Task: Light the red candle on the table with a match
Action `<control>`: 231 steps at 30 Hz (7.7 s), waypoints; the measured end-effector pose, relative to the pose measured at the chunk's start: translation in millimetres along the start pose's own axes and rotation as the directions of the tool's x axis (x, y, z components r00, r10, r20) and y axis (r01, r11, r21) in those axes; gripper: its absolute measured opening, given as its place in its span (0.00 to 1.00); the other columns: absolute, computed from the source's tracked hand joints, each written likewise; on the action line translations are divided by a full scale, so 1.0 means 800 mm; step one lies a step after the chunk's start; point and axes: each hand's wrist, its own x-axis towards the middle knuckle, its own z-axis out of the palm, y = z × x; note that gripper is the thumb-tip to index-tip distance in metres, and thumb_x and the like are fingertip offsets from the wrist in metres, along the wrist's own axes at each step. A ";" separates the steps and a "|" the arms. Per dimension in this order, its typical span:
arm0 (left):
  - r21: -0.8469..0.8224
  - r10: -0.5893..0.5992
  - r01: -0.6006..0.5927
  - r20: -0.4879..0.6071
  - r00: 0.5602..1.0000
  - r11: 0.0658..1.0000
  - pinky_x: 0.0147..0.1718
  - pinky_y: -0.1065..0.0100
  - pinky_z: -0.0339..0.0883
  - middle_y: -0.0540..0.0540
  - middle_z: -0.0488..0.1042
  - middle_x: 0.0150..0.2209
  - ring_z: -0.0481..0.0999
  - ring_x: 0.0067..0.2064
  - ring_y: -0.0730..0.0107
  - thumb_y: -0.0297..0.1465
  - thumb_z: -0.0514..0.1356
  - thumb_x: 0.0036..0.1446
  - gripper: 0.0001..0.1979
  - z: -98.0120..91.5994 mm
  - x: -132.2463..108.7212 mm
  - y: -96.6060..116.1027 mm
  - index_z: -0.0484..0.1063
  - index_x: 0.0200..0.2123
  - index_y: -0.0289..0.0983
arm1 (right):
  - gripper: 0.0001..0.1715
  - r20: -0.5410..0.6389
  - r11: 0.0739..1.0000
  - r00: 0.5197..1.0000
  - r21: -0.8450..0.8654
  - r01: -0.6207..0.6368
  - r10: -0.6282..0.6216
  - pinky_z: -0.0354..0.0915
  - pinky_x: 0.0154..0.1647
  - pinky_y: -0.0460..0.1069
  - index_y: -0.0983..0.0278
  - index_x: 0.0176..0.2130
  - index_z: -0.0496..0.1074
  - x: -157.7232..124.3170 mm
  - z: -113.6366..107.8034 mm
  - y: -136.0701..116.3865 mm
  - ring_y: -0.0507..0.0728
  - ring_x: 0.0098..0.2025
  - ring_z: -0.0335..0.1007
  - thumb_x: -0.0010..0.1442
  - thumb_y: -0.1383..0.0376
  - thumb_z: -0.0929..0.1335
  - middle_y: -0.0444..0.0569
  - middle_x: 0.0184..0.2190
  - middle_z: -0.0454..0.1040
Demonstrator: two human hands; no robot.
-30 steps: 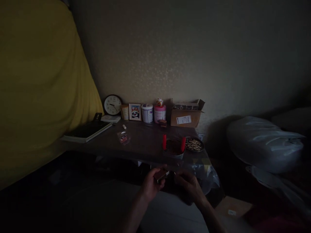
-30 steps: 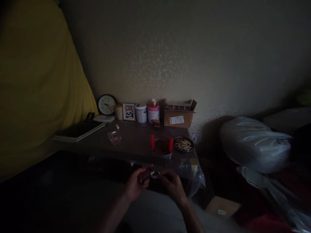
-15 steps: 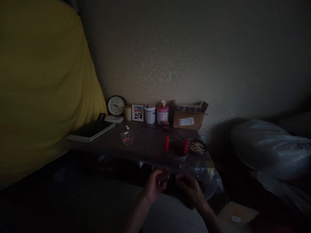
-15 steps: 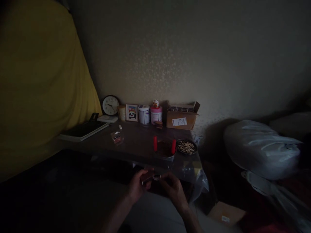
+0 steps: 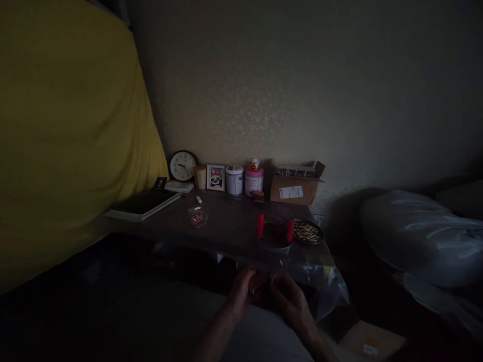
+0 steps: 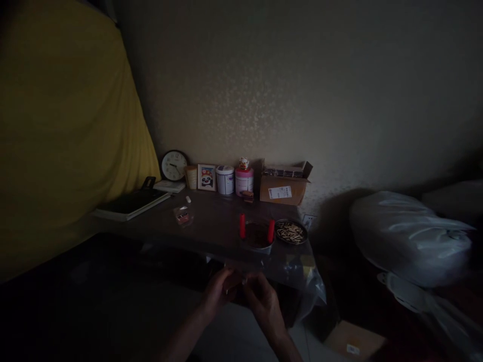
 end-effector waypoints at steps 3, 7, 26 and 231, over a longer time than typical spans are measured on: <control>0.019 0.053 -0.053 -0.007 0.999 0.998 0.27 0.70 0.58 0.48 0.74 0.29 0.72 0.33 0.66 0.38 0.57 0.44 0.09 -0.004 0.007 -0.006 0.70 0.26 0.37 | 0.12 0.052 0.995 0.996 -0.071 0.073 -0.069 0.66 0.34 0.46 0.62 0.37 0.69 -0.005 0.009 -0.009 0.55 0.34 0.71 0.58 0.57 0.64 0.47 0.32 0.74; 0.075 0.100 -0.099 -0.008 0.995 0.992 0.32 0.69 0.60 0.50 0.73 0.28 0.71 0.33 0.66 0.36 0.58 0.44 0.09 -0.010 0.015 -0.015 0.72 0.26 0.38 | 0.07 0.074 0.965 0.985 -0.198 0.170 -0.159 0.65 0.36 0.45 0.61 0.36 0.69 -0.011 0.020 -0.015 0.54 0.35 0.71 0.59 0.62 0.64 0.46 0.32 0.74; 0.260 0.189 -0.203 0.078 0.979 0.944 0.47 0.61 0.58 0.44 0.75 0.42 0.69 0.48 0.56 0.41 0.57 0.50 0.15 0.000 -0.007 0.005 0.75 0.36 0.38 | 0.11 -0.079 0.956 0.988 -0.274 0.107 -0.133 0.65 0.36 0.45 0.62 0.36 0.70 0.001 -0.003 -0.006 0.57 0.36 0.71 0.58 0.58 0.64 0.48 0.34 0.75; -0.150 0.184 -0.180 0.011 0.983 0.972 0.43 0.64 0.65 0.44 0.76 0.35 0.73 0.41 0.63 0.32 0.65 0.45 0.08 0.034 -0.097 0.046 0.76 0.30 0.35 | 0.10 -0.315 0.897 0.862 -0.330 0.293 -0.398 0.67 0.36 0.47 0.63 0.36 0.71 -0.019 -0.004 -0.051 0.55 0.34 0.72 0.60 0.61 0.62 0.48 0.32 0.75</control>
